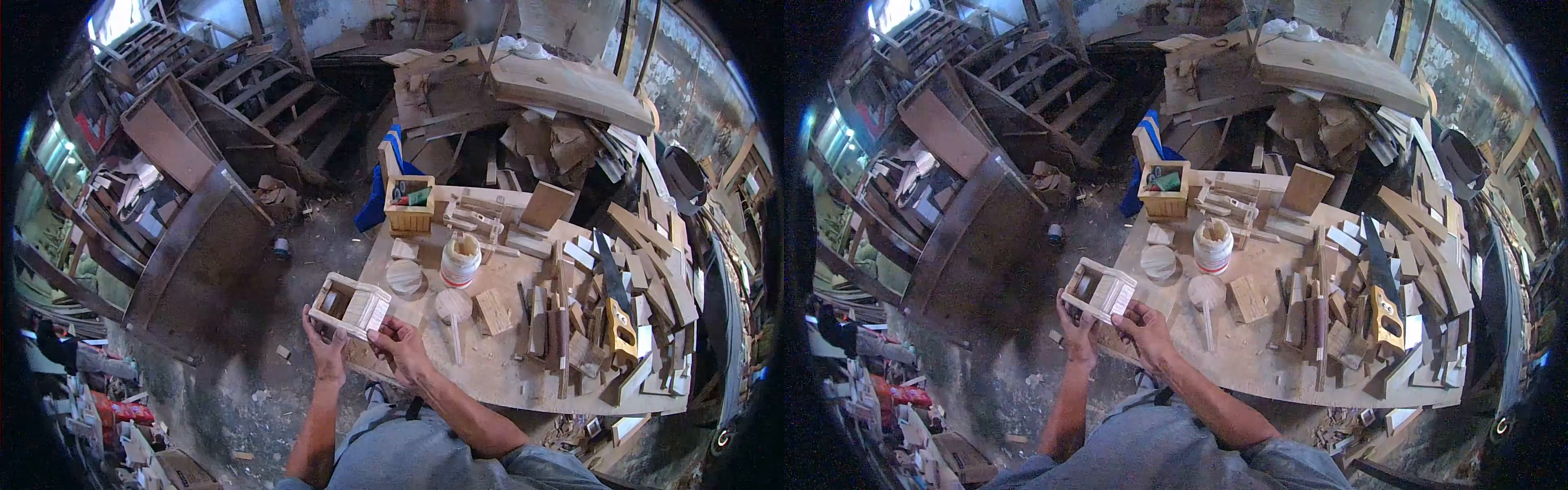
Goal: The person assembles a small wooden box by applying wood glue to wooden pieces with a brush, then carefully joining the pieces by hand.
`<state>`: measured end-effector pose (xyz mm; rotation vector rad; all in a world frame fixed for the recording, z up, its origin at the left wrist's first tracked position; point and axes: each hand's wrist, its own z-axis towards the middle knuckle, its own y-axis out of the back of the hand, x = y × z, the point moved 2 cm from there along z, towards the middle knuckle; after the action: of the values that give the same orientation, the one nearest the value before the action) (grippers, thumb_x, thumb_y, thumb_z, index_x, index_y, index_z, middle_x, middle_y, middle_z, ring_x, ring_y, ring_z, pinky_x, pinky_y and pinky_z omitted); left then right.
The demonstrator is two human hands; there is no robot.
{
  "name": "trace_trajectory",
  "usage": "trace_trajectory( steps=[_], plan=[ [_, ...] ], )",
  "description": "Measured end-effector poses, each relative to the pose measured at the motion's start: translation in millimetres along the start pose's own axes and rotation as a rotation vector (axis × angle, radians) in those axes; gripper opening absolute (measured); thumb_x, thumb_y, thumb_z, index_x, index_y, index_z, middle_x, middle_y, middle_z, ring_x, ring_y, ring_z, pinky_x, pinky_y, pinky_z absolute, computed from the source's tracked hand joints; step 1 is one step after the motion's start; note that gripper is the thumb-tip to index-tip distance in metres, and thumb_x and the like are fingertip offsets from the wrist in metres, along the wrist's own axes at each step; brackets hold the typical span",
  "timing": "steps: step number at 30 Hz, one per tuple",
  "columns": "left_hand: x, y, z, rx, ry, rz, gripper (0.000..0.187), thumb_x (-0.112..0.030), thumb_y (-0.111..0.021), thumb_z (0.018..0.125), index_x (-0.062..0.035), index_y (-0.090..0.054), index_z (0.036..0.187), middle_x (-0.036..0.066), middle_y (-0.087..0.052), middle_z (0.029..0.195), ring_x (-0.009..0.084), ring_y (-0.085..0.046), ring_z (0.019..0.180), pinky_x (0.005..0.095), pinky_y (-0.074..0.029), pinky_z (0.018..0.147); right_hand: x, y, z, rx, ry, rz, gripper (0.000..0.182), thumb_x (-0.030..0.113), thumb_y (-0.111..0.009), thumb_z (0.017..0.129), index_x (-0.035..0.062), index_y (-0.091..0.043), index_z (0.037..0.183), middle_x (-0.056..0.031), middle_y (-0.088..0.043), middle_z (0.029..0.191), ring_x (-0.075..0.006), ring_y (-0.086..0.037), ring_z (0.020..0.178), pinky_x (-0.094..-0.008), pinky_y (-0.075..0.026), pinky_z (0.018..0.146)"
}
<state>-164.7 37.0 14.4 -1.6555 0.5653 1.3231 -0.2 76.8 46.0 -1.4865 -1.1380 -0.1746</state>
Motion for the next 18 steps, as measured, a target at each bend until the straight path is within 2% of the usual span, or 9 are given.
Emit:
trace_trajectory(
  steps=[6, 11, 18],
  plan=[
    [1, 1, -1, -0.003, -0.039, 0.027, 0.124, -0.044, -0.093, 0.074, -0.0123, -0.013, 0.164, 0.015, -0.030, 0.160, 0.0318, -0.031, 0.147, 0.0455, -0.027, 0.122, -3, 4, 1, 0.032, 0.030, -0.041, 0.034, 0.005, -0.076, 0.092, 0.0007, -0.064, 0.123, -0.0009, -0.069, 0.093, -0.0087, -0.060, 0.073, -0.0227, -0.047, 0.060],
    [-4, -2, 3, 0.034, -0.110, 0.012, 0.125, -0.044, -0.093, 0.074, -0.0115, -0.013, 0.164, 0.015, -0.030, 0.160, 0.0312, -0.032, 0.147, 0.0444, -0.026, 0.123, 1, -1, -6, 0.056, -0.072, 0.073, 0.033, 0.006, -0.077, 0.092, -0.0007, -0.064, 0.122, -0.0029, -0.068, 0.098, -0.0098, -0.061, 0.078, -0.0235, -0.050, 0.064],
    [-13, -15, -1, 0.092, -0.026, -0.095, 0.121, -0.039, -0.092, 0.076, -0.0133, -0.014, 0.164, 0.013, -0.033, 0.159, 0.0290, -0.035, 0.146, 0.0432, -0.030, 0.122, 5, 3, -7, 0.102, -0.091, 0.015, 0.027, 0.006, -0.078, 0.091, -0.0006, -0.068, 0.116, -0.0037, -0.069, 0.095, -0.0108, -0.063, 0.081, -0.0244, -0.052, 0.065]
  ],
)
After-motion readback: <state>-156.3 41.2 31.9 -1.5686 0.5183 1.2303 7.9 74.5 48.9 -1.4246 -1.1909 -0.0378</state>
